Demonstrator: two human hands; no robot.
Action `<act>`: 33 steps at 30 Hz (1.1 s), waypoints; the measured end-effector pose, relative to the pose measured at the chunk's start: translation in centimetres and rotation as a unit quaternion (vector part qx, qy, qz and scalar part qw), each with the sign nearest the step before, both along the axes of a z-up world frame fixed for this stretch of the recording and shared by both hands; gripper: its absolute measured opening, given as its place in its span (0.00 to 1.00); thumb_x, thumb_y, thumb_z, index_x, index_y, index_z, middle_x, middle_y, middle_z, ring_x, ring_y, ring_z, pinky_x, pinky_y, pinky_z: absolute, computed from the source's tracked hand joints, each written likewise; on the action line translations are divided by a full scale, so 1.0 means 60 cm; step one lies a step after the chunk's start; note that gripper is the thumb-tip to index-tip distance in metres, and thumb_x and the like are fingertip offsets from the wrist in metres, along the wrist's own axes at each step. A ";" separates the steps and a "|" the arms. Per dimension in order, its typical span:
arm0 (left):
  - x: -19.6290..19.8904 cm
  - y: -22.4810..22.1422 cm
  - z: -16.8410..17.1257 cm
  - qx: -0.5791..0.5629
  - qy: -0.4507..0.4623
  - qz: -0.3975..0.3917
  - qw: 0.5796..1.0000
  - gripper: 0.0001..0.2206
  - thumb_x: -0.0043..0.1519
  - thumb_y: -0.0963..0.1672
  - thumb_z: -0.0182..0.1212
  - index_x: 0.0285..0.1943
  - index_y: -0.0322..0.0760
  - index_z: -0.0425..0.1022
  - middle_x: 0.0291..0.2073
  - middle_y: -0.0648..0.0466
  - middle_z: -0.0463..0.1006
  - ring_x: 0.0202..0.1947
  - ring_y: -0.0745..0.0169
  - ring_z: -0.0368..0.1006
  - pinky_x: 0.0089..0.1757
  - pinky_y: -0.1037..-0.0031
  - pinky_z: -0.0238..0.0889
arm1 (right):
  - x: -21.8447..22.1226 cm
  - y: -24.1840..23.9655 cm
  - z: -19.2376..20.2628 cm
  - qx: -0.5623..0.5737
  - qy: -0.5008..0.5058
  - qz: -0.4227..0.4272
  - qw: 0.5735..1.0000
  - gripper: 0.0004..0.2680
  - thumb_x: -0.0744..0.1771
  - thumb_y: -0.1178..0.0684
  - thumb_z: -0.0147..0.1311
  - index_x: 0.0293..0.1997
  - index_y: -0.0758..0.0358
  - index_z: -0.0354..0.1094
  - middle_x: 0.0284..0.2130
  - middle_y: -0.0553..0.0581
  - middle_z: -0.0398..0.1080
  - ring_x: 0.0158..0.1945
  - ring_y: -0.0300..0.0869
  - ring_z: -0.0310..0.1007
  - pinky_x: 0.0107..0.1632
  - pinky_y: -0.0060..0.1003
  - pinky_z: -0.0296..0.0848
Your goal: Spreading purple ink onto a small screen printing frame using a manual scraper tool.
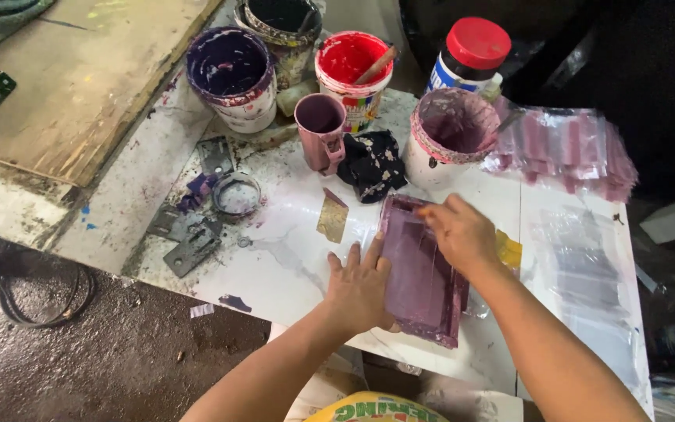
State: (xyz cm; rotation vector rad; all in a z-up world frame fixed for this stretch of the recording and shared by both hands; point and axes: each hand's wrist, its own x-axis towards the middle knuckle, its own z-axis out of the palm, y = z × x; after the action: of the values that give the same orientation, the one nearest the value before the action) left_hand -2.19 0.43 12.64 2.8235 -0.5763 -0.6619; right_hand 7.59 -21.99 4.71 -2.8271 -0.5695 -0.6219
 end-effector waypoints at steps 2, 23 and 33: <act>-0.002 -0.001 -0.005 -0.003 0.007 0.001 1.000 0.43 0.47 0.58 0.73 0.67 0.33 0.62 0.76 0.39 0.49 0.72 0.27 0.50 0.58 0.25 0.48 | -0.006 0.000 -0.008 -0.020 0.073 0.031 0.997 0.06 0.68 0.42 0.53 0.42 0.41 0.75 0.32 0.47 0.65 0.37 0.47 0.75 0.40 0.38 0.76; -0.002 -0.001 -0.014 -0.004 0.003 0.003 1.000 0.42 0.48 0.58 0.74 0.67 0.34 0.62 0.75 0.39 0.51 0.72 0.27 0.51 0.59 0.25 0.47 | -0.040 -0.047 -0.025 -0.057 0.079 0.013 0.995 0.09 0.70 0.45 0.48 0.40 0.51 0.74 0.33 0.46 0.65 0.32 0.46 0.75 0.34 0.37 0.75; 0.002 -0.002 -0.031 -0.015 0.001 0.003 1.000 0.42 0.48 0.58 0.75 0.67 0.34 0.63 0.74 0.38 0.52 0.72 0.26 0.51 0.58 0.24 0.47 | -0.215 -0.020 -0.032 -0.043 0.072 0.034 0.996 0.07 0.69 0.44 0.47 0.37 0.48 0.70 0.28 0.48 0.63 0.32 0.49 0.76 0.33 0.38 0.76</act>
State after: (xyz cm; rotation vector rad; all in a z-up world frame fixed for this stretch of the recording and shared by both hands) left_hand -2.08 0.32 10.76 2.7961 -0.5716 -0.6481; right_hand -5.32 -23.19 2.77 -2.8878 -0.6763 -0.3871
